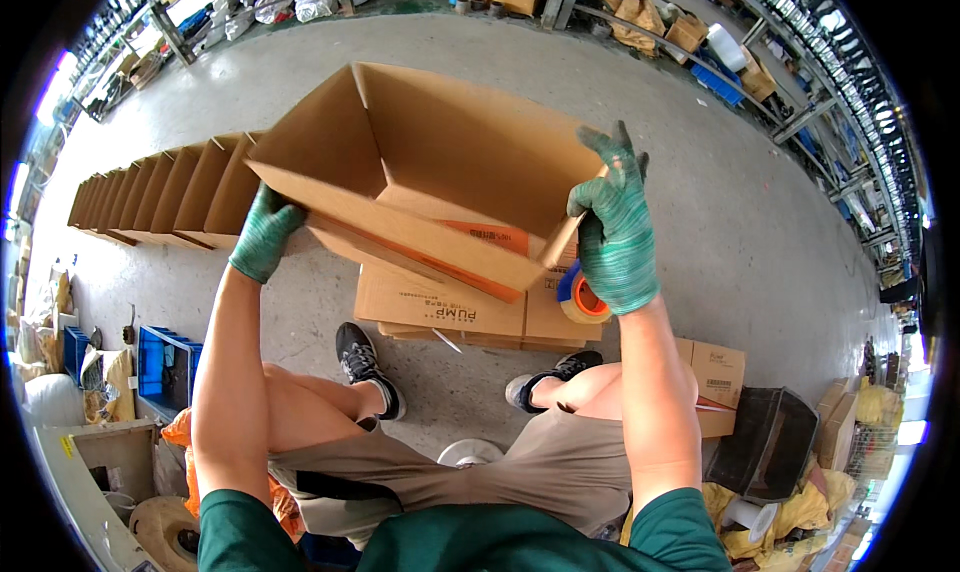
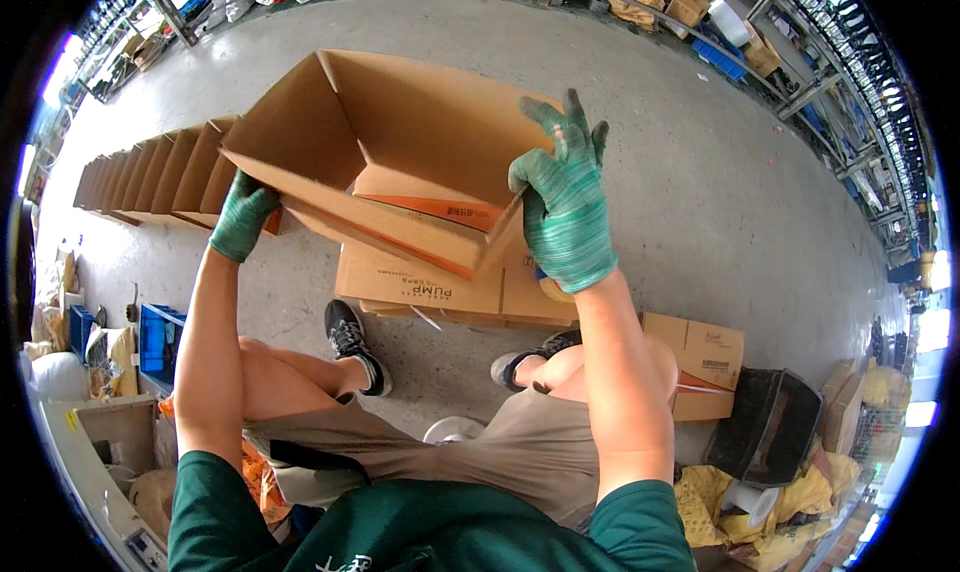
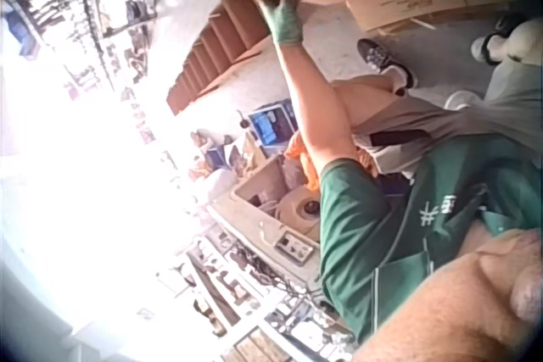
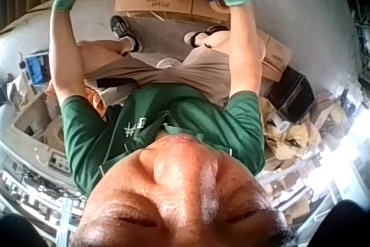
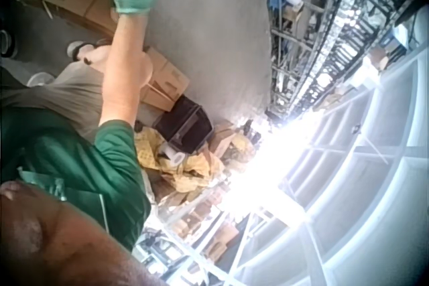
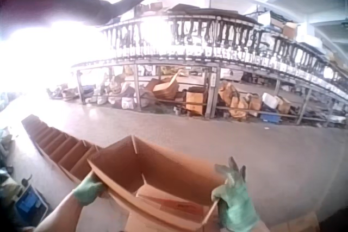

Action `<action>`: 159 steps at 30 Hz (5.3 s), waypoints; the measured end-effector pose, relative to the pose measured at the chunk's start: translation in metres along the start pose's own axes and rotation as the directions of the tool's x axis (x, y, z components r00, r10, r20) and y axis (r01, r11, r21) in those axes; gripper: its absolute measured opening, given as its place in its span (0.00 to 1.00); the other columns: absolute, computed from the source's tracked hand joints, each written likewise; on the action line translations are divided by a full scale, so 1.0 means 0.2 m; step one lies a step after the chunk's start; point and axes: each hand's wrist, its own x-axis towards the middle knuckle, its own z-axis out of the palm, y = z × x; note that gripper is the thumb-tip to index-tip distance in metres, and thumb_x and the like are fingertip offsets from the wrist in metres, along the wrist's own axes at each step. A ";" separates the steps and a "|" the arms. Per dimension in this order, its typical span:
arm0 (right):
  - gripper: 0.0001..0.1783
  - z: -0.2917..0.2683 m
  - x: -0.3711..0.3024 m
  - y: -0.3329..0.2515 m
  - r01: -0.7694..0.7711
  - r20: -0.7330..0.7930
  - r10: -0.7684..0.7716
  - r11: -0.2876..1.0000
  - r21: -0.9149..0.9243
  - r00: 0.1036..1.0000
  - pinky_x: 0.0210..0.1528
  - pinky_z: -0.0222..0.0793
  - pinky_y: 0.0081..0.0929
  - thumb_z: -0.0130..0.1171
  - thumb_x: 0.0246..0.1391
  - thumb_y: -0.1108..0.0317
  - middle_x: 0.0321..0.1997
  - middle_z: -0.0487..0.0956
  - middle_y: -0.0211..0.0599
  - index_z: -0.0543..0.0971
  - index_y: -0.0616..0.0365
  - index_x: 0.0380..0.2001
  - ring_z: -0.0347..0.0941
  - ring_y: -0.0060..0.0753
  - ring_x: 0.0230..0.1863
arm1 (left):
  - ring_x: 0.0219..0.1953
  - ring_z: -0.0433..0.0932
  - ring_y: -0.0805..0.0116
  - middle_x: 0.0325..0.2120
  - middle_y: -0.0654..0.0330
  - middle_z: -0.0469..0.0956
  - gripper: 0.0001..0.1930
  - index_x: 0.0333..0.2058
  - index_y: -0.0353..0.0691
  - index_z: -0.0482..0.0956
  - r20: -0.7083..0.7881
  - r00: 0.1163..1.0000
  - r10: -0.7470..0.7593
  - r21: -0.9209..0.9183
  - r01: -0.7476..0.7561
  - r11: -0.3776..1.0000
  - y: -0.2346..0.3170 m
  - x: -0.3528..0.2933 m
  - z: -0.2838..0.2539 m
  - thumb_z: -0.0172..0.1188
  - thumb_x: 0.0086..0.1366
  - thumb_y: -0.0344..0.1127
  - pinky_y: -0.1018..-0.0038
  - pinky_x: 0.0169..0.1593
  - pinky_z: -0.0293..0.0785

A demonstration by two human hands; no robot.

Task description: The person walks through a warehouse and begins assembling and sealing cardboard boxes. They fold the flaps of each box and use a handheld tape dispenser to apply clear packing tape across the seams. The person repeats this process for multiple boxes, stacking the sealed units on the floor.

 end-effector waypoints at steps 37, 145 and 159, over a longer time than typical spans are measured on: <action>0.24 0.22 -0.19 0.39 -0.589 0.166 0.572 0.721 0.365 0.803 0.66 0.58 0.27 0.57 0.61 0.71 0.71 0.63 0.42 0.71 0.54 0.60 0.59 0.36 0.71 | 0.62 0.68 0.63 0.61 0.53 0.68 0.41 0.70 0.43 0.54 -0.044 0.997 -0.069 0.389 0.081 0.918 0.11 0.03 0.49 0.67 0.65 0.42 0.69 0.64 0.66; 0.32 0.05 0.48 0.05 -0.468 0.851 0.305 0.880 -0.081 0.427 0.31 0.72 0.23 0.68 0.48 0.37 0.26 0.79 0.28 0.83 0.59 0.36 0.73 0.18 0.27 | 0.35 0.83 0.59 0.39 0.54 0.75 0.15 0.50 0.37 0.69 -0.277 0.833 -0.478 -0.492 0.304 0.815 0.00 -0.08 0.33 0.44 0.77 0.42 0.65 0.40 0.85; 0.30 0.07 0.49 0.09 -0.477 0.873 0.278 0.877 -0.060 0.401 0.29 0.70 0.23 0.67 0.51 0.38 0.24 0.78 0.29 0.83 0.58 0.33 0.72 0.20 0.26 | 0.58 0.70 0.59 0.60 0.51 0.69 0.20 0.61 0.43 0.69 -0.068 0.991 0.112 0.243 -0.092 0.966 -0.09 0.03 0.41 0.48 0.75 0.44 0.67 0.63 0.66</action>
